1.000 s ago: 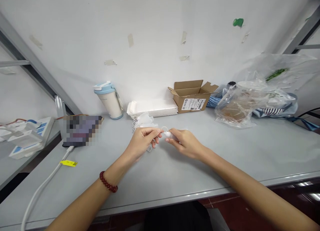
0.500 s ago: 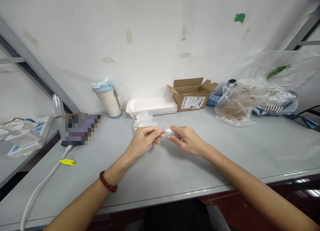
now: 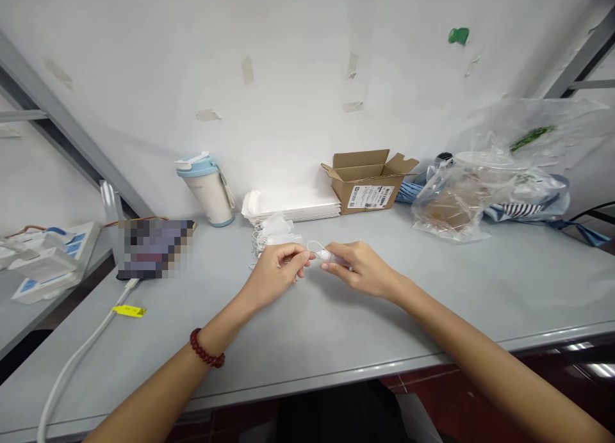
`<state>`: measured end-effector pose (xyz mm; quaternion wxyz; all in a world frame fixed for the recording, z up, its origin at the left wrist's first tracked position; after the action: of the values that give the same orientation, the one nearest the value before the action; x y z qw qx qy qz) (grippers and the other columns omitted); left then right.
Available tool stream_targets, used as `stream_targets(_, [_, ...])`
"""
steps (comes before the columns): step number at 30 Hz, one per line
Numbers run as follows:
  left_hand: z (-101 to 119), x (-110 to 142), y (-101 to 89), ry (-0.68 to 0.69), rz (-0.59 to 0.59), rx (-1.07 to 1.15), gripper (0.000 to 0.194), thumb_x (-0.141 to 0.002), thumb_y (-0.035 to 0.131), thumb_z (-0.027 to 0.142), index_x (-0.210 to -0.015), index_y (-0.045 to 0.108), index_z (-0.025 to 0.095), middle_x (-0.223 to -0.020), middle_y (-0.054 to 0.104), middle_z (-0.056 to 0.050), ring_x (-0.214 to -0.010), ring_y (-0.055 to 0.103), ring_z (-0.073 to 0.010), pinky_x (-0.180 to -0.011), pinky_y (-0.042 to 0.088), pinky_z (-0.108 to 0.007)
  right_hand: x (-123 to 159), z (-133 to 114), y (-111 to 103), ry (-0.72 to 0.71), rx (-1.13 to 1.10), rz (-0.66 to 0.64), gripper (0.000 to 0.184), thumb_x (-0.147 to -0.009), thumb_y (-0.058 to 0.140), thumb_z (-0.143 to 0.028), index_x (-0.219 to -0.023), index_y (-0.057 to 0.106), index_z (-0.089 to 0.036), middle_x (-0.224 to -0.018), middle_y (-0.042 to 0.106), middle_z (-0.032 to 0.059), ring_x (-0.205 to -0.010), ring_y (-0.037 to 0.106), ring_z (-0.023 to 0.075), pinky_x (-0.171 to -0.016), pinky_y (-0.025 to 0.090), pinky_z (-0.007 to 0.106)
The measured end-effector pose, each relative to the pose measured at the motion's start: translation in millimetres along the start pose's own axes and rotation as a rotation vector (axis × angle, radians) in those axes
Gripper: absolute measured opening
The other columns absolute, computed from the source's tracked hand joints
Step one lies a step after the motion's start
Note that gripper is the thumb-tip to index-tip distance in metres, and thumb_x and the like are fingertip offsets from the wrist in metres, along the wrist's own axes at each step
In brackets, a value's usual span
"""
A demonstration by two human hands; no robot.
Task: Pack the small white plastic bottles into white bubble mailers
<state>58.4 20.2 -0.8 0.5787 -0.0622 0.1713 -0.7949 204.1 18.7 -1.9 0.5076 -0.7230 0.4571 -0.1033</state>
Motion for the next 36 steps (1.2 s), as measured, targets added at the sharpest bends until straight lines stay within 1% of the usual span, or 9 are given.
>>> stream_targets(8, [6, 1, -2.1, 0.049, 0.022, -0.091, 0.024, -0.081, 0.053, 0.034, -0.074, 0.066, 0.016, -0.063, 0.059, -0.001, -0.052, 0.05, -0.0097, -0.049, 0.041, -0.021, 0, 0, -1, 0.001, 0.01, -0.027, 0.027, -0.091, 0.043, -0.04, -0.076, 0.05, -0.018, -0.057, 0.042, -0.0037, -0.051, 0.034, 0.0092, -0.054, 0.022, 0.023])
stream_targets(14, [6, 2, 1.0, 0.093, -0.025, -0.126, 0.023, -0.081, 0.052, 0.031, -0.07, 0.064, 0.015, -0.061, 0.057, 0.0, -0.052, 0.049, -0.0094, -0.05, 0.04, -0.021, 1, -1, 1, -0.019, 0.008, -0.053, 0.027, -0.09, 0.044, -0.039, -0.074, 0.048, -0.018, -0.058, 0.04, -0.004, -0.052, 0.033, 0.0093, -0.055, 0.021, 0.023])
stream_targets(19, [7, 2, 3.8, 0.136, -0.053, -0.19, 0.025, -0.081, 0.05, 0.029, -0.065, 0.063, 0.015, -0.06, 0.056, 0.0, -0.054, 0.049, -0.0097, -0.052, 0.039, -0.021, 2, -1, 6, -0.033, 0.006, -0.111, 0.027, -0.091, 0.044, -0.038, -0.074, 0.048, -0.018, -0.06, 0.043, -0.0028, -0.054, 0.035, 0.01, -0.056, 0.023, 0.023])
stream_targets(21, [8, 2, 2.1, 0.121, -0.084, -0.216, 0.025, -0.081, 0.05, 0.028, -0.063, 0.062, 0.015, -0.059, 0.056, 0.0, -0.054, 0.049, -0.0099, -0.052, 0.038, -0.021, 2, -3, 9, -0.052, 0.017, -0.118, 0.026, -0.091, 0.043, -0.037, -0.075, 0.048, -0.018, -0.061, 0.045, -0.0017, -0.055, 0.036, 0.0104, -0.056, 0.023, 0.023])
stream_targets(23, [8, 2, -1.3, 0.072, -0.15, -0.242, 0.026, -0.082, 0.051, 0.029, -0.063, 0.063, 0.015, -0.057, 0.058, -0.001, -0.053, 0.05, -0.0102, -0.052, 0.039, -0.021, 2, -5, 11, -0.063, 0.026, -0.11, 0.025, -0.091, 0.044, -0.036, -0.077, 0.05, -0.017, -0.062, 0.047, -0.0008, -0.055, 0.037, 0.0108, -0.056, 0.024, 0.024])
stream_targets(26, [10, 4, -10.5, 0.026, -0.22, -0.252, 0.029, -0.084, 0.05, 0.034, -0.068, 0.067, 0.016, -0.058, 0.061, -0.002, -0.054, 0.053, -0.0114, -0.053, 0.041, -0.021, 1, -7, 11, -0.052, 0.026, -0.086, 0.024, -0.091, 0.044, -0.038, -0.081, 0.052, -0.017, -0.062, 0.048, -0.0002, -0.056, 0.039, 0.0113, -0.057, 0.024, 0.024])
stream_targets(29, [15, 4, -20.6, 0.035, -0.159, -0.217, 0.025, -0.082, 0.053, 0.036, -0.079, 0.07, 0.017, -0.066, 0.064, -0.003, -0.06, 0.057, -0.013, -0.054, 0.044, -0.022, 0, -6, 9, -0.034, 0.003, -0.071, 0.026, -0.091, 0.043, -0.04, -0.081, 0.051, -0.017, -0.061, 0.047, -0.0013, -0.055, 0.039, 0.0109, -0.057, 0.024, 0.024])
stream_targets(31, [16, 3, -21.5, 0.03, -0.115, -0.194, 0.022, -0.079, 0.058, 0.035, -0.084, 0.07, 0.017, -0.069, 0.064, -0.003, -0.061, 0.058, -0.0136, -0.053, 0.045, -0.022, 0, -7, 8, -0.036, -0.017, -0.069, 0.027, -0.091, 0.042, -0.041, -0.079, 0.05, -0.017, -0.06, 0.045, -0.0022, -0.054, 0.037, 0.0103, -0.056, 0.024, 0.024])
stream_targets(36, [15, 3, -10.5, 0.094, -0.064, -0.203, 0.016, -0.078, 0.06, 0.03, -0.075, 0.067, 0.016, -0.065, 0.063, -0.003, -0.059, 0.058, -0.0129, -0.055, 0.047, -0.023, 0, -6, 8, -0.014, -0.05, -0.077, 0.029, -0.09, 0.044, -0.041, -0.072, 0.045, -0.018, -0.059, 0.04, -0.0038, -0.054, 0.035, 0.0095, -0.056, 0.023, 0.024])
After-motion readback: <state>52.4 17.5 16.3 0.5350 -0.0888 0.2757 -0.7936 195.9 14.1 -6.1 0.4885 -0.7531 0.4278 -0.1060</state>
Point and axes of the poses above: each hand's wrist, its own x-axis away from the middle knuckle, its own y-axis out of the palm, z = x × y, the point moved 6 cm from there along -x, towards the middle knuckle
